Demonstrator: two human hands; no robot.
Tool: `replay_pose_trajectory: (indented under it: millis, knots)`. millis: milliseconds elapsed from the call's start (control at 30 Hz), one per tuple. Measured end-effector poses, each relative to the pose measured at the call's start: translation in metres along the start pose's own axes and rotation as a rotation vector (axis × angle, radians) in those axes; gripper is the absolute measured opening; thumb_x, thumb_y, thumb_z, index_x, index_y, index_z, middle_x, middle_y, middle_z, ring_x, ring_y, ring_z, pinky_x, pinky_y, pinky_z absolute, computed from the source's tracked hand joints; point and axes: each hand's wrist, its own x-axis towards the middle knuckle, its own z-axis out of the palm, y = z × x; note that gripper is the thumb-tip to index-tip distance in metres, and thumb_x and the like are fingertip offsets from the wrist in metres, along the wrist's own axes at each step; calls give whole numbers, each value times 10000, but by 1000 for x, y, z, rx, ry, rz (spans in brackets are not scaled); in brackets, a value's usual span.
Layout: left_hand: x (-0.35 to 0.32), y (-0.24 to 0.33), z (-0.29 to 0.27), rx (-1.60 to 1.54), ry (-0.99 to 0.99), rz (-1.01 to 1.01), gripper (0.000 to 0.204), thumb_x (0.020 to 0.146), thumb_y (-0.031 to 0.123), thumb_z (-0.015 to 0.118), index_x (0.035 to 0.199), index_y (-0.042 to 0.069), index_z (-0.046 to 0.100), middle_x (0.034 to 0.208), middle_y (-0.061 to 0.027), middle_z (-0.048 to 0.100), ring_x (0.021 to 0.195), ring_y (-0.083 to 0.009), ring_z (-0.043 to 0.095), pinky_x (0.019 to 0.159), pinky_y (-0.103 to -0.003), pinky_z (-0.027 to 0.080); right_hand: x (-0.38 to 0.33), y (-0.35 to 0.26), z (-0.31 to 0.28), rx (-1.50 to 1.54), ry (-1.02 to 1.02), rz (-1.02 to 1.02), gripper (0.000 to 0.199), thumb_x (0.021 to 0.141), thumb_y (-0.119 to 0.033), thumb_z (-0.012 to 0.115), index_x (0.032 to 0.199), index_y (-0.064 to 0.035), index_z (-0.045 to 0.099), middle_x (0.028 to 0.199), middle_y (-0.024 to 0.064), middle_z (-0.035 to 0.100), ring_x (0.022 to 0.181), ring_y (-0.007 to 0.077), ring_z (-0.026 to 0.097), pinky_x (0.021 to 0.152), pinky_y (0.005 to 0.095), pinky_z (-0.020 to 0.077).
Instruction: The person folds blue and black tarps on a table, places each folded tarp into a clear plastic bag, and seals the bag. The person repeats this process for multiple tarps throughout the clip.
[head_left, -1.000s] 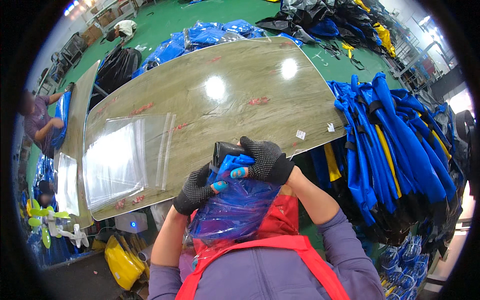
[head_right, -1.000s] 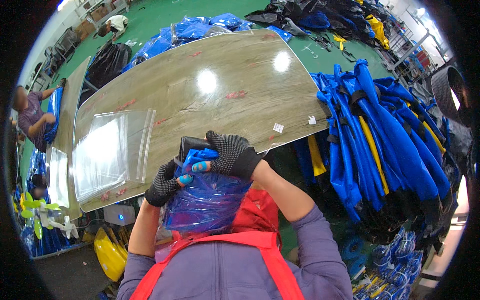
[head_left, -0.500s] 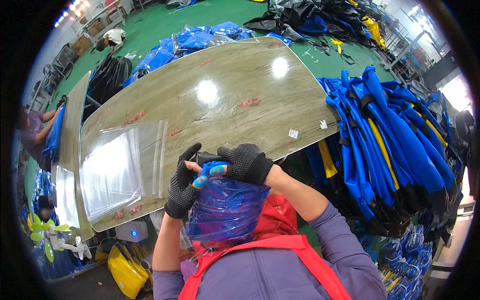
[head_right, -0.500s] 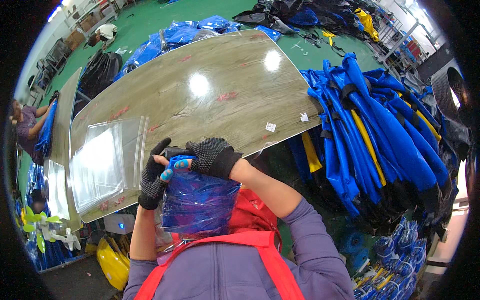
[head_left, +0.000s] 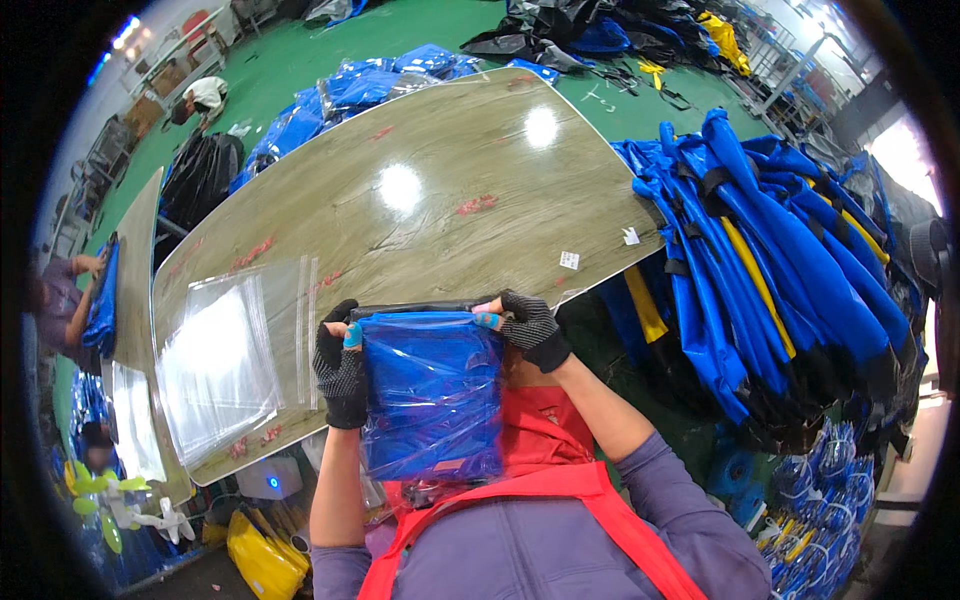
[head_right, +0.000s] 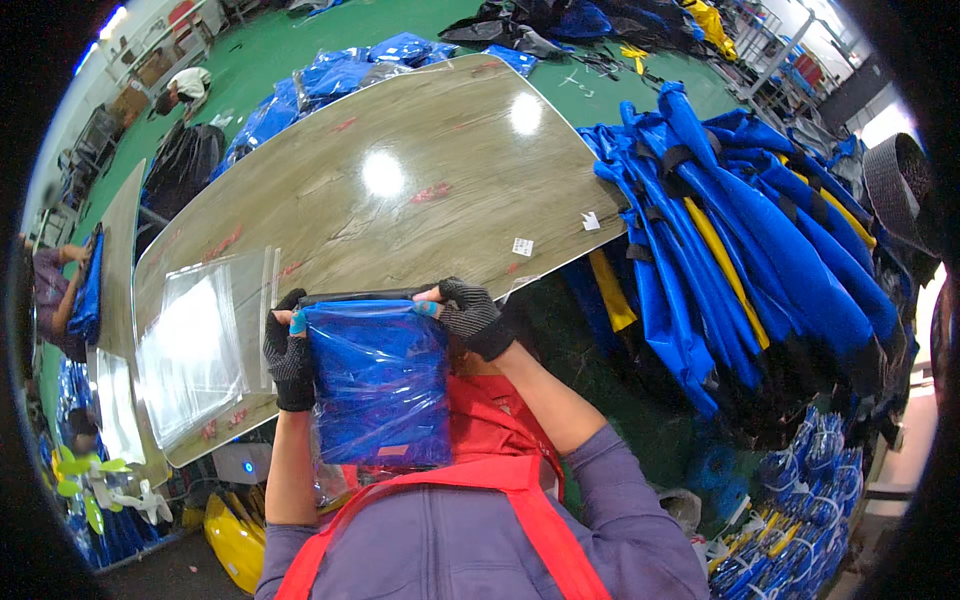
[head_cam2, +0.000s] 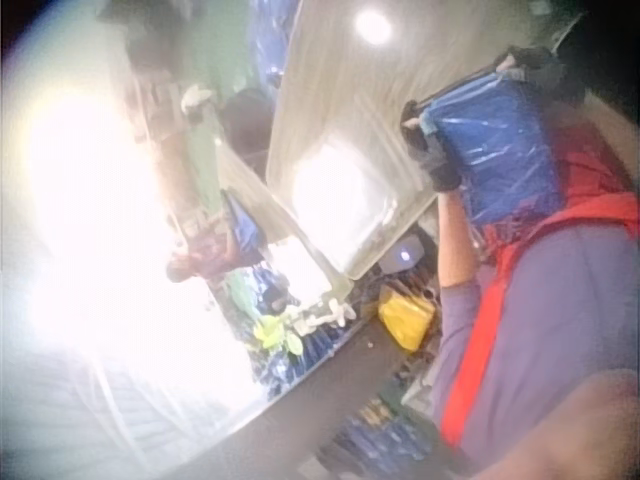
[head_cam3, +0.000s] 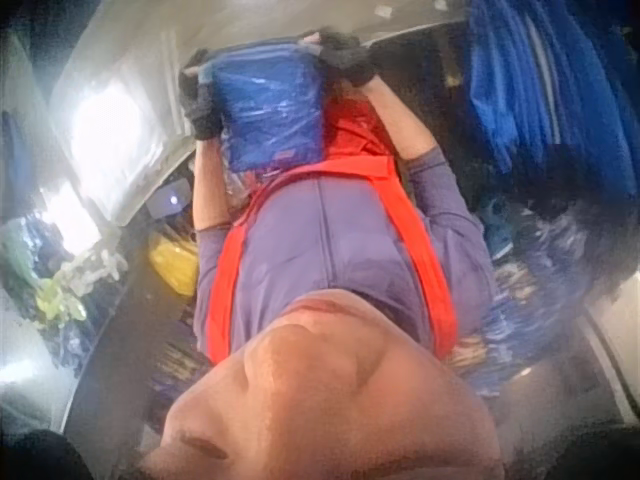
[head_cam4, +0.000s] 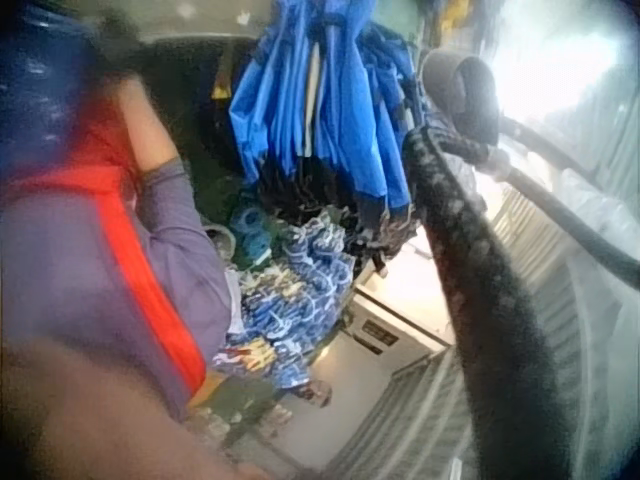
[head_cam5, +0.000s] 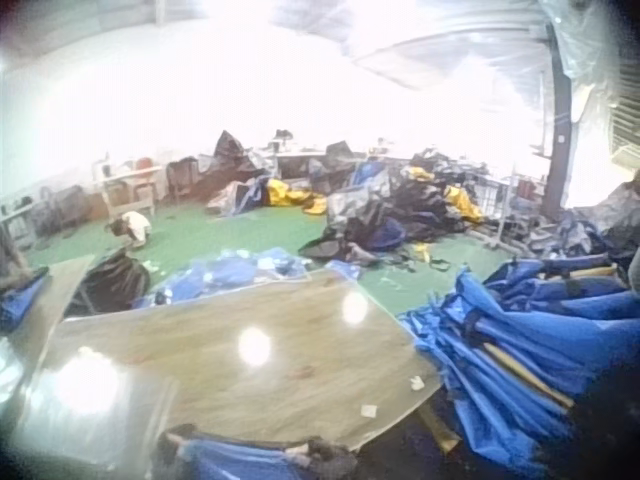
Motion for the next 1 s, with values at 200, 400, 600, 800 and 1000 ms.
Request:
replay_pose_trajectory:
  millis: [200, 400, 600, 800, 1000]
  knots:
    - [4, -26, -1, -106, 143, 34, 218, 904, 200, 613, 1024, 35, 534, 1025, -43, 559, 952, -156, 505, 917, -319, 397, 31, -16, 8, -23, 138, -169, 103, 846, -137, 609, 866, -40, 639, 827, 129, 663, 746, 181, 636, 707, 333, 510]
    - [2, -24, 7, -138, 28, 20, 206, 919, 226, 603, 1008, 53, 535, 1021, -34, 563, 912, -125, 515, 840, -284, 429, 32, -30, -16, -74, -32, 14, 266, 909, -306, 602, 992, -54, 614, 877, 112, 643, 906, 155, 620, 813, 300, 471]
    - [5, -20, 18, -148, 220, 52, 159, 949, 196, 561, 1027, 58, 547, 907, 11, 538, 822, -85, 492, 767, -228, 412, 24, -53, -19, -93, 101, -161, 246, 934, -276, 577, 949, -30, 585, 774, 107, 623, 746, 150, 612, 715, 309, 486]
    - [40, -4, 9, -109, 57, 64, 188, 957, 235, 551, 1028, 64, 519, 876, 10, 498, 787, -88, 461, 705, -236, 387, 48, -70, -34, -80, 3, -135, 195, 881, -171, 590, 1036, -54, 579, 776, 114, 631, 709, 188, 627, 660, 341, 498]
    - [101, 106, 53, 108, 250, 197, 161, 973, 195, 504, 1022, 42, 505, 812, 18, 465, 737, -84, 443, 657, -231, 388, 140, -79, -35, -219, 94, -249, 278, 828, -75, 581, 1094, -9, 537, 866, 123, 614, 761, 166, 593, 718, 332, 495]
